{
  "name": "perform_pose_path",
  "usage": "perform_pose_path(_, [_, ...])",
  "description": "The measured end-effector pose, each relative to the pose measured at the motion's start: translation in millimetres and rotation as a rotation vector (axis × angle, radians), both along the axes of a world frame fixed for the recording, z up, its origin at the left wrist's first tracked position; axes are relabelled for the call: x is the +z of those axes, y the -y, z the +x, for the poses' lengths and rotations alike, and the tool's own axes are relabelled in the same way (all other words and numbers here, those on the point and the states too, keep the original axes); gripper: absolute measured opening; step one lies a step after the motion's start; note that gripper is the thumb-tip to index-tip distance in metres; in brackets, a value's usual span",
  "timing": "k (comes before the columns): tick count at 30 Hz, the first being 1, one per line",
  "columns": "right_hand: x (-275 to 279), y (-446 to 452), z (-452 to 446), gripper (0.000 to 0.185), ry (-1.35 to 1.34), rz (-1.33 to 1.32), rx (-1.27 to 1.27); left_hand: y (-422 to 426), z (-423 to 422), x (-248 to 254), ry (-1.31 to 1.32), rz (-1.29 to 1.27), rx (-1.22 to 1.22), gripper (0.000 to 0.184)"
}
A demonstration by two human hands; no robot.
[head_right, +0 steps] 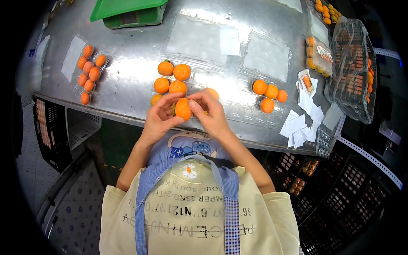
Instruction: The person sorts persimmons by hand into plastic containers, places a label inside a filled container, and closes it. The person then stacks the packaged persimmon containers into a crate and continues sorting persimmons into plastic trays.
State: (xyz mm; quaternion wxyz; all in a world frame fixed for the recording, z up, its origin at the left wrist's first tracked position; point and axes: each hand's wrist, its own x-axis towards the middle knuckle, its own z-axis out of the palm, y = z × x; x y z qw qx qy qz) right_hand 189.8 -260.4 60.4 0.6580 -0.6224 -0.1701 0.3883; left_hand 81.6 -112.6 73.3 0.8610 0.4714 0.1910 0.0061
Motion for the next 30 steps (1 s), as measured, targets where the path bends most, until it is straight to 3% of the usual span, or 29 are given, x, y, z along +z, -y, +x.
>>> perform_pose_path(10, [0, 2, 5, 0.02, 0.047, -0.047, -0.008, -1, 1, -12, 0.057, -0.13, -0.031, 0.05])
perform_pose_path(13, [2, 1, 7, 0.019, 0.202, -0.076, 0.065, 2, 3, -17, 0.08, 0.027, -0.019, 0.04])
perform_pose_path(16, [3, -2, 4, 0.018, 0.216, -0.082, 0.092, 2, 2, -17, -0.041, -0.414, 0.033, 0.037])
perform_pose_path(19, [1, -4, 2, 0.018, 0.164, -0.05, 0.081, -2, 6, -23, -0.156, -0.704, 0.14, 0.05])
perform_pose_path(25, [0, -7, -2, 0.018, 0.107, -0.087, 0.023, -11, 4, -27, -0.213, -0.758, 0.121, 0.053])
perform_pose_path(30, [-3, -3, 1, 0.018, 0.11, -0.144, 0.055, -12, 0, -38, -0.103, -0.833, 0.066, 0.057])
